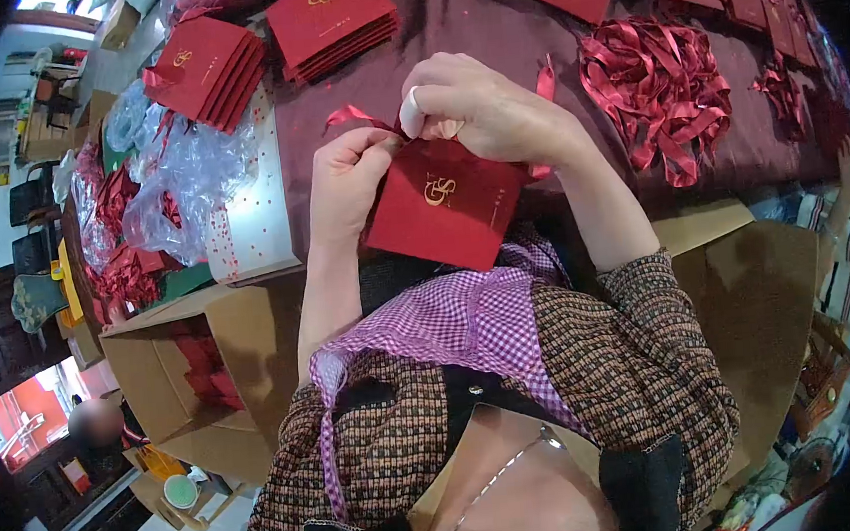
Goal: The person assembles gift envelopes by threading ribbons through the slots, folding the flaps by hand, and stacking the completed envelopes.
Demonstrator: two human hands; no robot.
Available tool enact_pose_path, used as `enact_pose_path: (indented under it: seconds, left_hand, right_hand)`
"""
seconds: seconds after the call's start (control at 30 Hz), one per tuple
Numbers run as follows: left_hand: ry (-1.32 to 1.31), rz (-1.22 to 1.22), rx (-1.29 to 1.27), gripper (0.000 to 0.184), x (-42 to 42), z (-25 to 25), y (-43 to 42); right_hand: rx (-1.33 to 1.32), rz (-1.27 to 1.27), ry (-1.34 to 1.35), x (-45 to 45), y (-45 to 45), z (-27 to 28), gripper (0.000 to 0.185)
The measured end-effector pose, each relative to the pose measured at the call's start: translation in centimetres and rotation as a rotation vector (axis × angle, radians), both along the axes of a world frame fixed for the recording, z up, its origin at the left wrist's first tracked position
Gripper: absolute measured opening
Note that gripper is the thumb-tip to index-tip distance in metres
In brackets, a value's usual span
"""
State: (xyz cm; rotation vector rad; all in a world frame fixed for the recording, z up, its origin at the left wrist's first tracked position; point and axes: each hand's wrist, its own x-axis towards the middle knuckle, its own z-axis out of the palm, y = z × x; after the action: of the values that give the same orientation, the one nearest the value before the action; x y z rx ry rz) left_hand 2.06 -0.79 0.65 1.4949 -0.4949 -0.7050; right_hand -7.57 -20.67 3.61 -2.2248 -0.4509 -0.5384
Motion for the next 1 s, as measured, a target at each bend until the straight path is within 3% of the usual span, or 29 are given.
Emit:
enact_pose_path:
  seconds: [0.03,0.07,0.17,0.3,0.33,0.4,0.53,0.63,0.7,0.8,0.9,1.0]
  left_hand:
    - [0.147,0.009,-0.053,0.011,0.5,-0.2,0.3]
    - [0.073,0.17,-0.203,0.007,1.0,-0.2,0.1]
    - [0.269,0.254,-0.326,0.007,4.9,-0.8,2.8]
    - [-0.305,0.4,0.021,0.012,4.4,-0.4,2.0]
    - [-0.306,0.402,0.02,0.012,3.8,0.3,2.1]
    - [-0.796,0.294,0.311,0.012,2.1,2.5,2.7]
    - [-0.783,-0.171,0.362,0.019,-0.5,2.9,2.3]
    - [-0.905,-0.196,0.378,0.016,-1.1,0.9,1.6]
    - [-0.714,-0.158,0.42,0.017,-1.2,0.8,1.3]
    - [-0.662,-0.115,0.412,0.016,-0.6,0.5,1.6]
    - [-0.649,-0.066,0.451,0.017,0.0,-0.1,2.0]
    - [-0.463,-0.041,0.48,0.019,0.5,-0.2,1.9]
  right_hand:
    - [-0.042,0.012,-0.017,0.0,-0.1,0.0,0.013]
    - [-0.042,0.011,-0.017,-0.2,-0.3,-0.2,0.013]
    - [-0.031,-0.056,0.045,-0.6,-1.2,-0.9,0.01]
    - [-0.027,-0.095,0.055,-0.2,-1.1,-1.5,0.009]
    - [-0.02,-0.127,0.092,-0.1,-1.0,-1.7,0.008]
    - [-0.017,-0.162,0.129,0.2,-1.2,-2.1,0.008]
    - [-0.004,-0.171,0.088,0.6,-0.9,-2.7,0.006]
    - [0.027,-0.185,0.08,0.5,-0.7,-3.1,0.01]
    - [0.04,-0.284,0.086,-0.3,-0.5,-2.5,0.013]
    - [0.0,-0.439,-0.037,-1.9,-3.4,-3.7,0.017]
    - [-0.16,-0.535,0.079,-5.7,-6.0,-3.2,0.017]
    - [-0.364,-0.635,0.217,-7.9,-7.4,-5.7,0.016]
